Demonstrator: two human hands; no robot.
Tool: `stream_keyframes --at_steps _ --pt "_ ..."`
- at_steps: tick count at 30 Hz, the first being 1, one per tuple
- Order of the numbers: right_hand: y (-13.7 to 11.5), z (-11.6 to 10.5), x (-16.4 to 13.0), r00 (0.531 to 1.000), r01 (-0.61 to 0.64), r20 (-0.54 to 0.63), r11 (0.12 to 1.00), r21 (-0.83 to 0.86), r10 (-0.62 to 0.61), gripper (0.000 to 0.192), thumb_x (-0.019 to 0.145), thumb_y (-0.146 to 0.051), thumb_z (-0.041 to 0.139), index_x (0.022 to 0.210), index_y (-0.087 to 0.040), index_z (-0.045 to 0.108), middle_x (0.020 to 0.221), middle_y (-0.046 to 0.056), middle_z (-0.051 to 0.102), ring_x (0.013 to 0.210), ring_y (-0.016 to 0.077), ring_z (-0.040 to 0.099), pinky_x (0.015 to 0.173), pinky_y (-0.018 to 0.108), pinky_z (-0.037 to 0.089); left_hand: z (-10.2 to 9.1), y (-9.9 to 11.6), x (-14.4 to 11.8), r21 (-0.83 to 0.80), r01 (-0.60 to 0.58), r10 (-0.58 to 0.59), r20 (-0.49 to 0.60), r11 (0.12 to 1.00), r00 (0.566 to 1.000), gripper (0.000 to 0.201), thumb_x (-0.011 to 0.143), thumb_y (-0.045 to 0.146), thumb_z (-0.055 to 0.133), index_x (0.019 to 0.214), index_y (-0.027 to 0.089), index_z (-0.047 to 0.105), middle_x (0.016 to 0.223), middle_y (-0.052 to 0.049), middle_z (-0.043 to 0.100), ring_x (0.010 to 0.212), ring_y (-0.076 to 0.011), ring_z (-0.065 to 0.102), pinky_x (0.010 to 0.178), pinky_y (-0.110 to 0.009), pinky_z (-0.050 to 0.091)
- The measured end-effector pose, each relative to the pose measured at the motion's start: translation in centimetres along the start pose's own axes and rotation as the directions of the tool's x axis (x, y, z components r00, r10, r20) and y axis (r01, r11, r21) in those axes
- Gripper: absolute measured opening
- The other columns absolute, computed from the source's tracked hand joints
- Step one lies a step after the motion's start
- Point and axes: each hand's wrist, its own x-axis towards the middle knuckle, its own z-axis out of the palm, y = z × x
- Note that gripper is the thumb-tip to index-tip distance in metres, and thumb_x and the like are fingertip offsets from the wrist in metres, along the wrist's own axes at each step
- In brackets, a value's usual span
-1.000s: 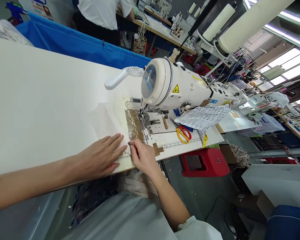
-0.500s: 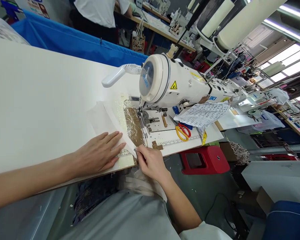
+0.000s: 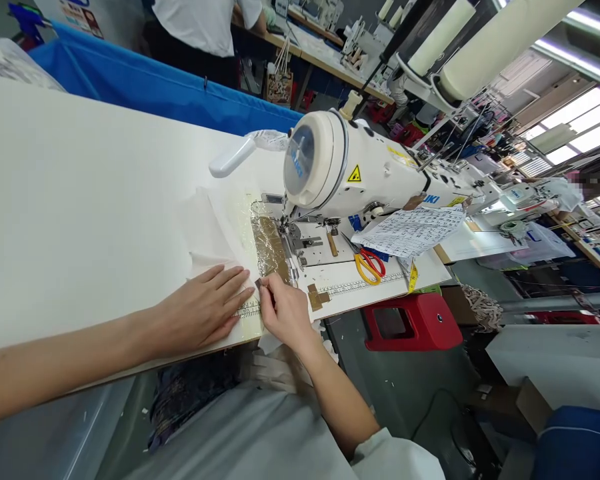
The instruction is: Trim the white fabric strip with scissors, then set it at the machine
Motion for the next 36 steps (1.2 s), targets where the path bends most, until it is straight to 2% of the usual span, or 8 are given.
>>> stream_keyframes --at_steps 8,13,17,21,25,28,36 --pt "-0.3 0.4 0.9 1.000 0.001 0.021 0.997 -0.073 0.000 0.015 0.095 -0.022 0.039 0.099 -0.020 0.053 0.084 0.002 0.071 0.075 0.0178 0.067 0.058 0.026 0.035 -0.1 0.2 0.1 0.028 0.003 -0.003 0.014 1.000 1.000 0.041 0.091 0.030 0.051 0.124 0.007 0.061 0.129 -0.024 0.058 0.121 -0.0365 0.053 0.100 -0.050 0.044" --pt "0.0 -0.7 -0.5 0.997 0.069 0.046 0.991 -0.115 -0.064 0.015 0.091 -0.018 0.040 0.087 -0.020 0.054 0.074 0.001 0.068 0.066 0.0167 0.063 0.056 0.027 0.030 -0.3 0.3 0.3 0.025 0.025 -0.026 0.038 0.999 0.999 0.038 0.090 0.028 0.053 0.121 0.008 0.061 0.127 -0.022 0.059 0.120 -0.0358 0.053 0.097 -0.048 0.046" --pt "1.0 -1.7 -2.3 0.999 0.040 0.036 0.999 0.005 -0.040 0.016 0.091 -0.021 0.040 0.087 -0.020 0.056 0.063 -0.001 0.062 0.056 0.0147 0.058 0.054 0.025 0.030 -0.3 0.5 0.3 0.012 0.027 -0.028 0.055 1.000 0.998 0.037 0.090 0.026 0.053 0.121 0.008 0.061 0.127 -0.023 0.058 0.121 -0.0365 0.052 0.096 -0.048 0.047" --pt "1.2 -1.3 -2.6 0.998 -0.032 -0.056 0.986 0.166 0.041 0.021 0.095 -0.027 0.037 0.096 -0.018 0.055 0.065 -0.001 0.064 0.050 0.0137 0.055 0.053 0.024 0.034 -0.3 0.6 0.2 -0.019 0.045 -0.044 0.043 0.999 0.998 0.036 0.091 0.023 0.052 0.122 0.006 0.060 0.129 -0.022 0.057 0.124 -0.0356 0.050 0.100 -0.048 0.045" --pt "0.9 -0.6 -2.3 0.997 -0.028 -0.073 0.990 0.138 0.038 0.020 0.095 -0.026 0.037 0.101 -0.018 0.055 0.077 0.002 0.070 0.061 0.0161 0.062 0.057 0.025 0.037 -0.1 0.8 0.2 -0.069 0.006 -0.003 0.041 0.998 0.999 0.037 0.092 0.023 0.049 0.124 0.006 0.059 0.131 -0.018 0.059 0.126 -0.0310 0.050 0.107 -0.047 0.039" --pt "0.8 -0.5 -2.4 0.999 -0.002 -0.053 0.995 0.102 0.007 0.019 0.095 -0.023 0.038 0.102 -0.018 0.055 0.083 0.003 0.071 0.072 0.0179 0.067 0.061 0.025 0.039 0.2 0.8 0.1 -0.077 -0.006 0.009 0.032 0.997 0.999 0.039 0.092 0.026 0.049 0.126 0.009 0.059 0.132 -0.018 0.059 0.127 -0.0310 0.049 0.108 -0.047 0.038" --pt "0.8 -0.7 -2.4 1.000 0.017 0.004 1.000 -0.010 -0.017 0.017 0.095 -0.021 0.040 0.101 -0.019 0.056 0.082 0.002 0.071 0.071 0.0170 0.067 0.061 0.025 0.037 0.4 1.2 0.0 -0.082 -0.029 0.031 0.023 0.996 0.999 0.039 0.090 0.028 0.055 0.127 0.016 0.060 0.133 -0.020 0.056 0.126 -0.0345 0.050 0.105 -0.051 0.040"
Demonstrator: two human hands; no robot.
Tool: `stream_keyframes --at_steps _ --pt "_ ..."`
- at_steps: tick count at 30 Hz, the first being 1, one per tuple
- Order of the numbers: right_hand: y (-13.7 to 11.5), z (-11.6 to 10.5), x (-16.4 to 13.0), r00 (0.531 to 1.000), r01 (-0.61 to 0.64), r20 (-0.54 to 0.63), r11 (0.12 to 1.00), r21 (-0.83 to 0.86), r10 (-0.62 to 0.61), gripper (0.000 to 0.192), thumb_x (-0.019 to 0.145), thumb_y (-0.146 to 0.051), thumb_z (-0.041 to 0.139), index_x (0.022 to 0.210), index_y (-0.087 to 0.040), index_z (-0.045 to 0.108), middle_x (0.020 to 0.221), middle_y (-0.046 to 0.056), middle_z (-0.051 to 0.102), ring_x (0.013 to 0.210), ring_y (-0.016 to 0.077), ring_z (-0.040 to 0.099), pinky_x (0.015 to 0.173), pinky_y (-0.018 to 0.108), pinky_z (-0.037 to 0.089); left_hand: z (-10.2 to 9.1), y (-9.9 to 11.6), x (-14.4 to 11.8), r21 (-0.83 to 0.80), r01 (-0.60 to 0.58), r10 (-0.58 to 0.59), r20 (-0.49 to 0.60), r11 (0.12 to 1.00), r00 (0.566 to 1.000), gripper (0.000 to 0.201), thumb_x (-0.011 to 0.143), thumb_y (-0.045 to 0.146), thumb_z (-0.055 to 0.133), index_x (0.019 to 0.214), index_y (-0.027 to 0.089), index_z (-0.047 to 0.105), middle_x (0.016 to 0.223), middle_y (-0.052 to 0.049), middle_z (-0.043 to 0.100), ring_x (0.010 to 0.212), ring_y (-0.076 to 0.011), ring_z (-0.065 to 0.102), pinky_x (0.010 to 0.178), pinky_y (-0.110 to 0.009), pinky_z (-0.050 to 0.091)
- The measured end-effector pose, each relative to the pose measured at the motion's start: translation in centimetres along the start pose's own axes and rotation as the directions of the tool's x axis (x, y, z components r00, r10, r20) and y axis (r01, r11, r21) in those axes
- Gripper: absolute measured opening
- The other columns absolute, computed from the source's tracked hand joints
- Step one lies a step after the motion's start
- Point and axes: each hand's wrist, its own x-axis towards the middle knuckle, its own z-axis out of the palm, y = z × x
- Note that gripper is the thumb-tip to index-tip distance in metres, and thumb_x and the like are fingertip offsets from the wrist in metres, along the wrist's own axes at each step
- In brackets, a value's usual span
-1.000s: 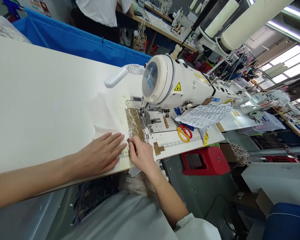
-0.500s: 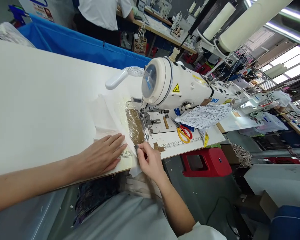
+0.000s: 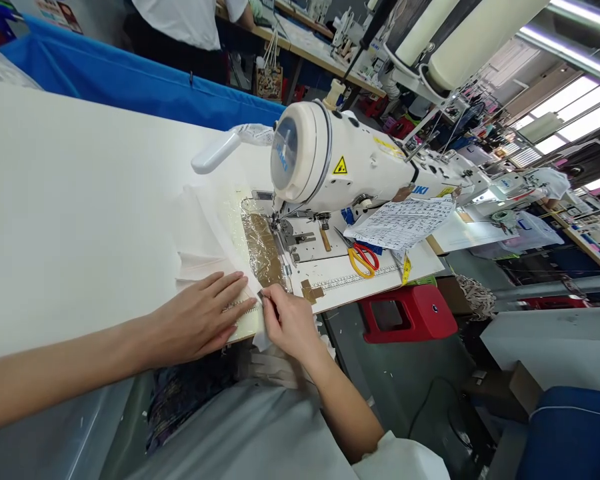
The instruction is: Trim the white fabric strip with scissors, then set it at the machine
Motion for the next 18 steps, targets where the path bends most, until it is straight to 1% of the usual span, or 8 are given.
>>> stream_keyframes --at_steps 5,9,12,15,18 --pt "-0.1 -0.1 0.1 0.999 0.038 0.011 0.998 -0.054 -0.037 0.016 0.093 -0.017 0.040 0.093 -0.018 0.056 0.078 0.002 0.069 0.069 0.0164 0.065 0.060 0.026 0.034 0.2 0.2 0.0 0.032 0.007 -0.007 0.000 0.999 1.000 0.040 0.089 0.027 0.056 0.127 0.014 0.060 0.133 -0.023 0.055 0.127 -0.0380 0.048 0.101 -0.052 0.044" --pt "0.5 -1.3 -1.2 0.995 0.072 0.076 0.993 -0.095 -0.065 0.013 0.088 -0.015 0.043 0.082 -0.020 0.054 0.069 0.000 0.065 0.062 0.0153 0.060 0.056 0.027 0.028 0.3 0.4 0.0 0.050 0.009 -0.009 0.004 0.999 1.000 0.040 0.090 0.024 0.053 0.128 0.014 0.058 0.135 -0.022 0.053 0.128 -0.0374 0.046 0.100 -0.050 0.045" --pt "0.9 -2.0 -1.7 0.994 0.059 0.103 0.994 -0.091 -0.049 0.013 0.089 -0.015 0.043 0.084 -0.020 0.054 0.068 -0.001 0.065 0.062 0.0147 0.059 0.056 0.026 0.028 0.3 0.3 -0.1 0.048 0.011 -0.011 -0.013 0.999 1.000 0.038 0.091 0.024 0.052 0.127 0.016 0.059 0.134 -0.020 0.054 0.127 -0.0363 0.048 0.099 -0.049 0.045" --pt "0.6 -1.6 -0.7 0.995 0.053 0.094 0.992 -0.119 -0.042 0.013 0.091 -0.017 0.043 0.087 -0.021 0.054 0.073 0.000 0.067 0.066 0.0153 0.061 0.057 0.026 0.028 0.2 -0.4 -0.1 0.060 0.056 -0.053 -0.048 0.997 0.997 0.037 0.090 0.025 0.053 0.125 0.016 0.061 0.131 -0.020 0.057 0.124 -0.0365 0.051 0.099 -0.052 0.045" --pt "-0.1 -0.7 1.1 0.998 0.037 0.062 0.986 -0.165 -0.027 0.012 0.093 -0.019 0.043 0.089 -0.021 0.054 0.078 0.001 0.068 0.069 0.0161 0.062 0.055 0.027 0.026 -0.2 -1.4 0.0 0.099 0.114 -0.109 -0.060 0.989 0.992 0.035 0.094 0.026 0.046 0.122 0.013 0.062 0.130 -0.021 0.059 0.125 -0.0366 0.051 0.099 -0.053 0.045"
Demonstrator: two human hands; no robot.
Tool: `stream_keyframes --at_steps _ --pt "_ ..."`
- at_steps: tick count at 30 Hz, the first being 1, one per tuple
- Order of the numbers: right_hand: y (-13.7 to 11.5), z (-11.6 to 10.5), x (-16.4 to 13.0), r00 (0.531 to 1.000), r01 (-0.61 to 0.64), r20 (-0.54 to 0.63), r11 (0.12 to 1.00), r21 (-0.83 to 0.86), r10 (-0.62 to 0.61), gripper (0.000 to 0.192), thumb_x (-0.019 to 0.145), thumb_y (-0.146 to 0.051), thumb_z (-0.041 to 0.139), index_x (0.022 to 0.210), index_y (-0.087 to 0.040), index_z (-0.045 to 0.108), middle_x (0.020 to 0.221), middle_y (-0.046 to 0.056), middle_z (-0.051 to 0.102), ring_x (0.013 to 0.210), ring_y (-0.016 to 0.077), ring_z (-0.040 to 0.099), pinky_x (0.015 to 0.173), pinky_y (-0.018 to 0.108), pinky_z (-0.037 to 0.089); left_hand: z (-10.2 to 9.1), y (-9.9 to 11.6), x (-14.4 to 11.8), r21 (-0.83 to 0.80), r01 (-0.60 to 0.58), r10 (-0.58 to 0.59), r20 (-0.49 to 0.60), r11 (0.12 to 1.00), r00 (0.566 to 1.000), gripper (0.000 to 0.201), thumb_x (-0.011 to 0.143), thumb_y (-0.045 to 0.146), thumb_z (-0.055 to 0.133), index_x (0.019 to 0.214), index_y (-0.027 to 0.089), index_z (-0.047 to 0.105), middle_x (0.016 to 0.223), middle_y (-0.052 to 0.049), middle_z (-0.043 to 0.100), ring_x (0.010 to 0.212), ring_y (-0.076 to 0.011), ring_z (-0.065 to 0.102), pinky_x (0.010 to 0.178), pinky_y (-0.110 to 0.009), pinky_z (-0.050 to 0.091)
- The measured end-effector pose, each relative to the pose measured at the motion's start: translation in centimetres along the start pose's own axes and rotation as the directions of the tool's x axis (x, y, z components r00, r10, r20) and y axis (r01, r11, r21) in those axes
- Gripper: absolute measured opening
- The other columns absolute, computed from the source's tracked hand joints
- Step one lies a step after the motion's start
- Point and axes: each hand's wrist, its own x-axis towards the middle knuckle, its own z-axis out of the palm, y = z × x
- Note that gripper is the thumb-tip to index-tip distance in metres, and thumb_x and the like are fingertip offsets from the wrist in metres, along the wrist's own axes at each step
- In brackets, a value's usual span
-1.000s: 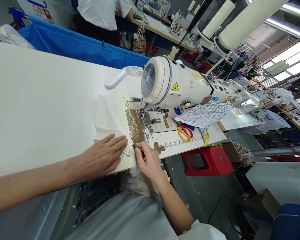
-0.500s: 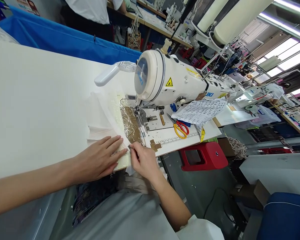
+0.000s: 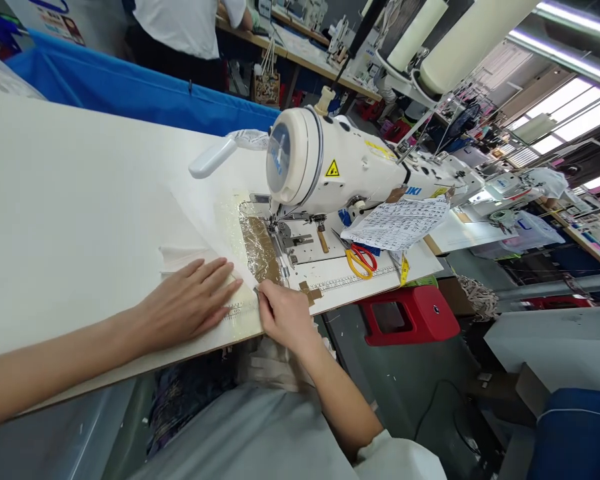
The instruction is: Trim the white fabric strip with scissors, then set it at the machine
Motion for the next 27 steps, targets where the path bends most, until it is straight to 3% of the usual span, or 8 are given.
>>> stream_keyframes --at_steps 5,10,20,27 --pt "-0.6 0.4 1.3 1.000 -0.009 -0.019 0.999 0.052 0.010 0.012 0.095 -0.019 0.042 0.094 -0.020 0.054 0.081 0.002 0.069 0.072 0.0177 0.065 0.057 0.027 0.030 0.0 -0.5 0.1 -0.040 -0.077 0.078 0.034 0.996 0.996 0.038 0.097 0.023 0.039 0.126 0.010 0.059 0.134 -0.017 0.058 0.127 -0.0299 0.050 0.106 -0.048 0.040" --pt "-0.2 0.7 0.9 0.996 -0.057 -0.059 0.983 0.173 0.068 0.015 0.097 -0.022 0.039 0.103 -0.020 0.052 0.082 0.001 0.070 0.074 0.0180 0.067 0.061 0.026 0.036 0.4 0.0 0.1 -0.051 -0.109 0.110 0.032 0.993 0.993 0.039 0.097 0.026 0.043 0.128 0.009 0.059 0.132 -0.019 0.059 0.125 -0.0316 0.052 0.106 -0.049 0.040" --pt "-0.7 0.9 1.6 0.999 -0.016 -0.026 0.995 0.098 0.018 0.013 0.095 -0.019 0.039 0.098 -0.019 0.053 0.087 0.002 0.070 0.076 0.0166 0.066 0.059 0.026 0.032 0.2 0.1 0.3 0.005 -0.126 0.126 0.019 0.992 0.992 0.040 0.096 0.028 0.043 0.126 0.009 0.061 0.130 -0.020 0.060 0.122 -0.0336 0.054 0.100 -0.050 0.046" --pt "0.9 -0.6 -0.6 0.998 0.031 0.053 0.999 0.023 -0.032 0.011 0.092 -0.017 0.043 0.086 -0.019 0.052 0.072 0.000 0.066 0.064 0.0148 0.060 0.055 0.027 0.024 0.3 0.3 0.2 0.014 -0.113 0.113 0.024 0.993 0.993 0.039 0.095 0.028 0.045 0.125 0.011 0.062 0.130 -0.019 0.060 0.122 -0.0333 0.054 0.098 -0.048 0.046"
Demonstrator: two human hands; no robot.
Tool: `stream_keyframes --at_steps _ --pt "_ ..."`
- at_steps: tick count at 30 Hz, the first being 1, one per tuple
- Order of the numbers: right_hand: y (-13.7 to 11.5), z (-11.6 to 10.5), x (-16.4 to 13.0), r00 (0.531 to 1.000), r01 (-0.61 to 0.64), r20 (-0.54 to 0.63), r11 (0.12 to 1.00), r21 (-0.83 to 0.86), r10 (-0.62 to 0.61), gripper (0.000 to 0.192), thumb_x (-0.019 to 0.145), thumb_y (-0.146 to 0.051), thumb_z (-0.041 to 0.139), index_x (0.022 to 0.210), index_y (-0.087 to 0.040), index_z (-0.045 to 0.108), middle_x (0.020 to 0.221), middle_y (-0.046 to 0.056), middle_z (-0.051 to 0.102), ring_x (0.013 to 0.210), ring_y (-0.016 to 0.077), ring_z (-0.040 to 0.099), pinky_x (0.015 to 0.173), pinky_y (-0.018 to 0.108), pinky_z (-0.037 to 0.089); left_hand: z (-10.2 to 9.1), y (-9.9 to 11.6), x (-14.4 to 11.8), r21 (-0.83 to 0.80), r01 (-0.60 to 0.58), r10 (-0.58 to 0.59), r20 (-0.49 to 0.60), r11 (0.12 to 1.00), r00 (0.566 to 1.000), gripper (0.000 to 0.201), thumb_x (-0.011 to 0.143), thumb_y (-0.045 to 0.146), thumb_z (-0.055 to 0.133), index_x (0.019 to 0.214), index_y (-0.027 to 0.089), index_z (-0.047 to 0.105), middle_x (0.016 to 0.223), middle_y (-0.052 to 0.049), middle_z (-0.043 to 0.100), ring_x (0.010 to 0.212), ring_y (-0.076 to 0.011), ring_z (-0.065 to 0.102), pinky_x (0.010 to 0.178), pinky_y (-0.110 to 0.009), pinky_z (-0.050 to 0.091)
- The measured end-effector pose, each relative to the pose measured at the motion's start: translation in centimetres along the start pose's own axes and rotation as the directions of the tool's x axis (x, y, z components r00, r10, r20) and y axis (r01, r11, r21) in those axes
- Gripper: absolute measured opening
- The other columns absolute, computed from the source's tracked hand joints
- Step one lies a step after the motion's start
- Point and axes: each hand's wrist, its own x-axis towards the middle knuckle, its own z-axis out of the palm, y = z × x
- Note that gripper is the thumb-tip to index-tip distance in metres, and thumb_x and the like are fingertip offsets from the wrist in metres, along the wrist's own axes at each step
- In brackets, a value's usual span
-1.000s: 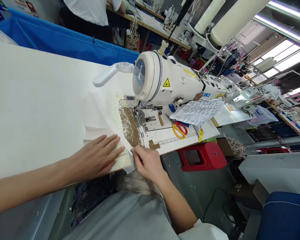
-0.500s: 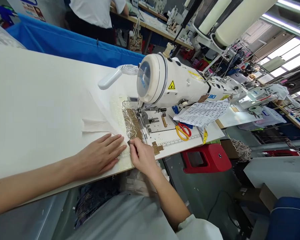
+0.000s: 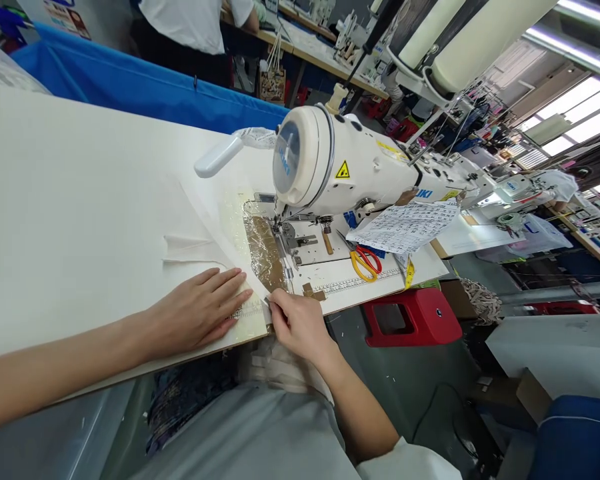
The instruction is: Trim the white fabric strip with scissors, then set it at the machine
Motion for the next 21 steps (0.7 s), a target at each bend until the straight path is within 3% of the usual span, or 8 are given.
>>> stream_keyframes --at_steps 8,15,21 --pt "-1.2 1.0 1.8 0.999 0.003 -0.049 1.000 -0.009 -0.003 0.010 0.093 -0.019 0.042 0.091 -0.020 0.053 0.078 0.000 0.068 0.068 0.0160 0.063 0.055 0.028 0.026 -0.6 -1.4 -0.1 -0.014 0.029 -0.029 0.005 0.999 1.000 0.041 0.097 0.028 0.038 0.126 0.009 0.060 0.134 -0.016 0.059 0.127 -0.0303 0.051 0.106 -0.049 0.039" --pt "-1.7 1.7 2.4 0.992 -0.050 -0.106 0.991 0.126 0.064 0.014 0.096 -0.020 0.039 0.100 -0.019 0.053 0.085 0.002 0.071 0.076 0.0166 0.067 0.060 0.026 0.034 -0.5 -0.5 -0.1 -0.063 0.017 -0.017 0.003 0.998 1.000 0.041 0.097 0.030 0.041 0.125 0.009 0.062 0.132 -0.014 0.061 0.123 -0.0293 0.055 0.107 -0.047 0.040" --pt "-1.9 1.8 2.9 0.991 -0.076 -0.099 0.992 0.104 0.086 0.013 0.096 -0.022 0.040 0.097 -0.020 0.053 0.084 0.001 0.071 0.074 0.0167 0.067 0.058 0.026 0.033 -0.4 -0.5 -0.2 -0.067 0.016 -0.017 -0.013 0.998 1.000 0.040 0.095 0.030 0.045 0.124 0.008 0.063 0.130 -0.015 0.062 0.121 -0.0296 0.056 0.105 -0.048 0.042"
